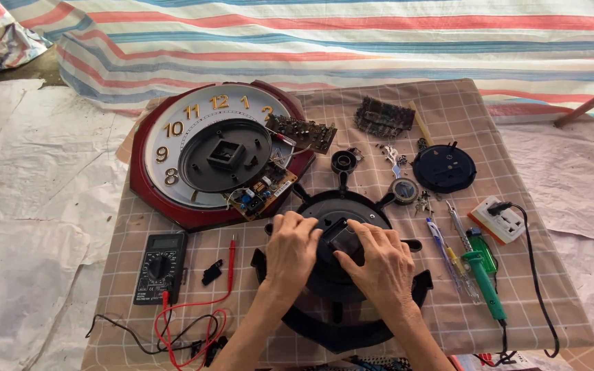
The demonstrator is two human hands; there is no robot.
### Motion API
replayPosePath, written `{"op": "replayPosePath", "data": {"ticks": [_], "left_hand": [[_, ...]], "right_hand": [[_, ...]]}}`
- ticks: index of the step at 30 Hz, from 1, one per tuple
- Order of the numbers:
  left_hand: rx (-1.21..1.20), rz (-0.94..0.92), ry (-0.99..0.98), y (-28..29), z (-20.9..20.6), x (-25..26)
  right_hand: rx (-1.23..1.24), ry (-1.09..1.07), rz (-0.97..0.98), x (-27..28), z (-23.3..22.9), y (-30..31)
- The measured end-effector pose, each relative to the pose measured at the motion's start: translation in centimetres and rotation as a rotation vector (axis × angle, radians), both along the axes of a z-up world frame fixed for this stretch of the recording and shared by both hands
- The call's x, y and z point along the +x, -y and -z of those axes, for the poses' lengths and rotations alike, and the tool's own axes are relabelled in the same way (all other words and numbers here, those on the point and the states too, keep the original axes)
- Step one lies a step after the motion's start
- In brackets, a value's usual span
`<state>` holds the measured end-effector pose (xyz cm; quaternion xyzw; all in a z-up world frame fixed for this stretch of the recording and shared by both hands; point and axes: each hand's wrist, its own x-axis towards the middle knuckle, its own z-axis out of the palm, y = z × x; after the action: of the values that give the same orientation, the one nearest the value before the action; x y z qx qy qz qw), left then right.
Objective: The person disassembles a wall clock, removing the face and internal components. They handle the clock's backplate, gears, and a small black electronic module, manipulating the parts with their hands on a table covered with a checkered cloth.
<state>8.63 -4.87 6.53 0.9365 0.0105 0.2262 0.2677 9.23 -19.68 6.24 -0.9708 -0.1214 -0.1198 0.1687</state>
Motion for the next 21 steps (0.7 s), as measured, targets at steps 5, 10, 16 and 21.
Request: {"op": "replayPosePath", "data": {"ticks": [5,10,16,21], "left_hand": [[-0.061,0.037,-0.112,1.1,1.4,0.7],[-0.095,0.062,-0.104,1.4,0.9,0.9],[0.067,0.05,-0.138,2.0,1.8,2.2],[0.242,0.047,-0.232,2.4,1.8,3.1]], "right_hand": [[0.218,0.077,-0.05,0.1,-0.2,0.0],[0.916,-0.12,0.03,0.1,-1.3,2.0],[1.702,-0.375,0.044,-0.5,-0.5,5.4],[1.734,-0.362,0.12,-1.5,0.2,6.9]]}}
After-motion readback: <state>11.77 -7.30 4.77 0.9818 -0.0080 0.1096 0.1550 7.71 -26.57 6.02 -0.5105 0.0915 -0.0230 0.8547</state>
